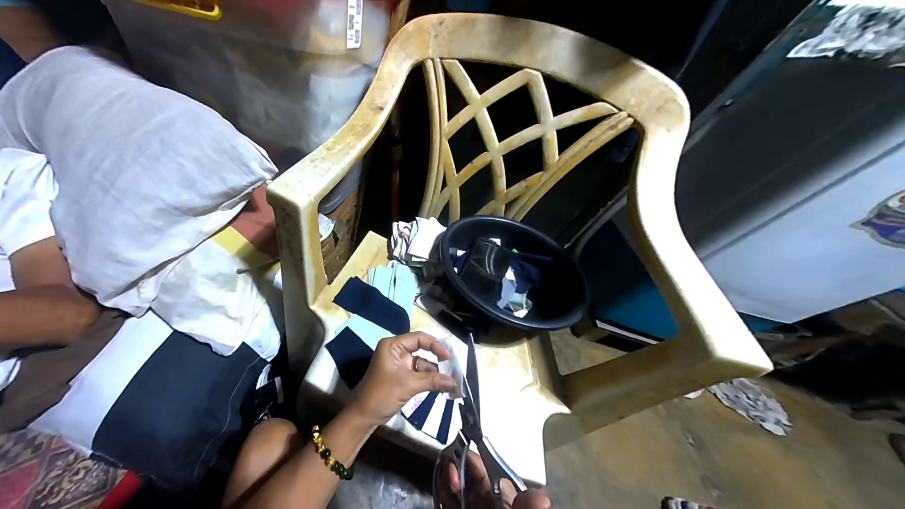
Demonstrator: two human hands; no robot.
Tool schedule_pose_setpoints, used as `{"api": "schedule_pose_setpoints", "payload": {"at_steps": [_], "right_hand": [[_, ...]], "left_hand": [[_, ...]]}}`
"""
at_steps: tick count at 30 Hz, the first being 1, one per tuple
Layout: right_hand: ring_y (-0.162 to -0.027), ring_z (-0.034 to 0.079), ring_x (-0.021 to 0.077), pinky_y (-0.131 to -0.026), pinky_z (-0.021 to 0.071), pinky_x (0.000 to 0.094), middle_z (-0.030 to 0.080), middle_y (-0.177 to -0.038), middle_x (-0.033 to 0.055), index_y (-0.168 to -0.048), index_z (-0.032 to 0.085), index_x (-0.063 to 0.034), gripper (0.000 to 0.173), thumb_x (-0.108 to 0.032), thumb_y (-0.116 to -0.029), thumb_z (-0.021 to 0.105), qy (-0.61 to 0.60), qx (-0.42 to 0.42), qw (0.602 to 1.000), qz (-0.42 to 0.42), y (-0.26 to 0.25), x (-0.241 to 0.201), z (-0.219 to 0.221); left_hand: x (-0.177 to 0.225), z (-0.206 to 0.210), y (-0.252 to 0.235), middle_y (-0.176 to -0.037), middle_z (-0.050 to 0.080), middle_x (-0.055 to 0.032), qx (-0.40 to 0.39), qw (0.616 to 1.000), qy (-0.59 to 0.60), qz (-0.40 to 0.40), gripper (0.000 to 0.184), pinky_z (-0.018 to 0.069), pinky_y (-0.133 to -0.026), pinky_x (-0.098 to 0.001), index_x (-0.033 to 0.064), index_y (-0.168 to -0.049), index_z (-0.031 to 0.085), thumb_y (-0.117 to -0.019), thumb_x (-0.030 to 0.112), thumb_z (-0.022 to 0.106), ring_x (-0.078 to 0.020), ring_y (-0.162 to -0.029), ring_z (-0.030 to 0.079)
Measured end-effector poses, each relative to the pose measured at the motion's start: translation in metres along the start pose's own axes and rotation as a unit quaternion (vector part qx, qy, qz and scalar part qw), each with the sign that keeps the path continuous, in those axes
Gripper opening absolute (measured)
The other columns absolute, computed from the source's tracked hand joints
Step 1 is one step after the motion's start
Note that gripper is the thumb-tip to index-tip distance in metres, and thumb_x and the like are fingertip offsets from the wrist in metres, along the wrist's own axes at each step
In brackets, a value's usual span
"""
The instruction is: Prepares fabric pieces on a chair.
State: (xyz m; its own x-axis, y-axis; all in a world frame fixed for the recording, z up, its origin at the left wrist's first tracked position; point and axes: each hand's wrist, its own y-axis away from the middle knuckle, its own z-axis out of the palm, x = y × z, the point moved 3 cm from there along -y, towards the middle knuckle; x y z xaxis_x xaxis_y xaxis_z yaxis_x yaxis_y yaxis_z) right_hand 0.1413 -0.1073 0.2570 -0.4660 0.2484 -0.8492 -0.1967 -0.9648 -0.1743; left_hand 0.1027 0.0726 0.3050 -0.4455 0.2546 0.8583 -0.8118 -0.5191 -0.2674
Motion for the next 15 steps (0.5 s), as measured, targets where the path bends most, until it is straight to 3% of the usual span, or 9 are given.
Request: {"api": "schedule_pose_setpoints", "payload": {"at_steps": [4,10,15], "right_hand": [[-0.065,0.061,0.0008,-0.057,0.0525,0.0203,0.065,-0.084,-0.0107,-0.108,0.065,-0.0254,0.071,-0.088,-0.0802,0.046,0.008,0.018,1.0,-0.015,-0.0042,0.0018,0.0032],[-0.048,0.052,-0.0031,-0.043,0.0464,0.0173,0.058,-0.066,-0.0141,-0.09,0.065,-0.0261,0.055,-0.079,-0.0813,0.056,0.034,0.111,0.993,0.001,-0.0029,0.0023,0.0058],[-0.048,0.053,-0.0016,-0.043,0.0477,0.0187,0.058,-0.066,-0.0125,-0.091,0.064,-0.0224,0.056,-0.077,-0.085,0.054,0.063,0.116,0.991,-0.005,-0.0029,0.0032,0.0007]], "left_hand": [[-0.0013,0.0023,0.0005,-0.098,0.071,-0.0002,0.035,0.999,0.013,-0.006,0.032,0.061,-0.067,-0.022,0.0,-0.094,0.07,-0.07,-0.021,0.073,-0.0037,-0.069,0.067],[0.001,0.0013,0.0004,-0.098,0.072,-0.0002,0.035,0.999,0.017,-0.006,0.032,0.0616,-0.066,-0.0231,0.0,-0.094,0.071,-0.07,-0.021,0.072,-0.0043,-0.068,0.068],[0.0017,-0.0009,0.0008,-0.099,0.07,0.0001,0.008,1.0,0.001,-0.006,0.029,0.0611,-0.066,-0.0221,0.0012,-0.091,0.07,-0.0704,-0.019,0.073,-0.0036,-0.07,0.067]]}}
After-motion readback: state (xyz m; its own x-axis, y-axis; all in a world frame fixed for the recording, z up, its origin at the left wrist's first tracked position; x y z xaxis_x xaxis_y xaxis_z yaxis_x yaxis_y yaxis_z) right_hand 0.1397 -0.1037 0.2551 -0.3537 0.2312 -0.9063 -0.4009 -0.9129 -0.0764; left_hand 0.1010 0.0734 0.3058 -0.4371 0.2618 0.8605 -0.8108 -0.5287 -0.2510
